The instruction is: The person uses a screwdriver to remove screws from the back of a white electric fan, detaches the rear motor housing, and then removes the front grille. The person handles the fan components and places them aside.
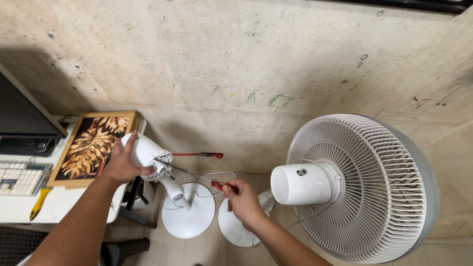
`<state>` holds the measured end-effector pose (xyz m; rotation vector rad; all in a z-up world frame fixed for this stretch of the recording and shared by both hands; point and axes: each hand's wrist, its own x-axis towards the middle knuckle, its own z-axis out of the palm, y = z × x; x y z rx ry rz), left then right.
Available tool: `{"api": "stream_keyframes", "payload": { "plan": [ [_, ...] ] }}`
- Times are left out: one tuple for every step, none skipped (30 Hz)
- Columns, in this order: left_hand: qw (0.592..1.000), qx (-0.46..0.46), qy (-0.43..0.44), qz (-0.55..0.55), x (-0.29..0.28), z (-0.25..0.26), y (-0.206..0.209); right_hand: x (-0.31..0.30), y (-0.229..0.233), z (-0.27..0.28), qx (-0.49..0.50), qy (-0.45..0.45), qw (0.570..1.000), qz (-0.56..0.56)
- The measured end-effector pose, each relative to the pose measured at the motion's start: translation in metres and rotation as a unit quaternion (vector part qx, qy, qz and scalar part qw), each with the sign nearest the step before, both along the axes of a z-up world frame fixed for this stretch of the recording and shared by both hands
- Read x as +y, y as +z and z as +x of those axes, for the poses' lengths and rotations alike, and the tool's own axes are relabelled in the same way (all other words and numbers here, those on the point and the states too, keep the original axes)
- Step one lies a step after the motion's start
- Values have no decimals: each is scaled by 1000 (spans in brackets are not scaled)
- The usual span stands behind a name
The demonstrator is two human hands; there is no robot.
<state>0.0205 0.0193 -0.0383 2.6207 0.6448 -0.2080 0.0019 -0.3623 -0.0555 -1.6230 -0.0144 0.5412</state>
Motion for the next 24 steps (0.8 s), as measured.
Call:
{"api": "stream_keyframes", "payload": {
  "plan": [
    [1000,5,5,-4,-1,0,1,1,1,-2,6,6,1000,-22],
    [1000,10,10,-8,-2,-1,3,1,2,-3,12,12,999,-43],
    [1000,15,15,-10,-2,-1,4,2,2,-3,44,6,999,-31],
    [1000,10,21,-21,-2,-3,5,1,2,-3,75,0,997,-19],
    [999,7,24,-33,-4,-3,5,-1,2,-2,107,-7,994,-7],
    [999,4,27,-45,-5,-3,5,-3,1,0,139,-7,990,38],
    [999,-12,15,-36,-5,-4,4,-6,-1,1,172,-9,982,83],
    [999,-27,2,-28,-6,-4,2,-9,-4,2,204,-10,971,129],
    [999,-41,-10,-18,-5,-5,1,-10,-8,3,184,-12,972,144],
    [999,-44,-12,-20,-4,-6,0,-10,-12,4,164,-13,973,159],
    [999,-47,-15,-21,-2,-7,-1,-9,-17,4,144,-16,974,175],
    [998,-49,-19,-22,0,-8,-2,-7,-21,3,126,-23,978,165],
    [998,-48,-17,-21,-1,-7,-3,-7,-23,6,104,-31,982,154],
    [999,-48,-15,-20,-1,-8,-3,-8,-23,8,82,-39,986,141],
    [999,-48,-11,-20,0,-9,-3,-7,-22,12,74,-49,989,121],
    [999,-47,-16,-14,0,-9,-3,-5,-20,14,67,-60,991,100],
    [999,-48,-20,-8,0,-9,-3,-4,-18,17,58,-68,993,78],
    [999,-49,-23,-3,0,-8,-3,-2,-16,18,61,-83,992,73],
    [999,-40,-28,4,0,-9,-3,0,-14,16,66,-96,991,69],
    [999,-30,-33,12,-1,-9,-3,1,-13,14,71,-109,989,64],
    [999,-23,-35,19,-1,-7,-3,2,-11,15,67,-115,989,67],
    [999,-25,-40,23,-3,-5,-2,3,-10,16,63,-121,988,70],
    [998,-27,-41,28,-3,-5,-2,5,-11,16,60,-123,988,74],
    [998,-28,-43,32,-3,-5,-1,6,-12,15,65,-119,987,87]
  ]
}}
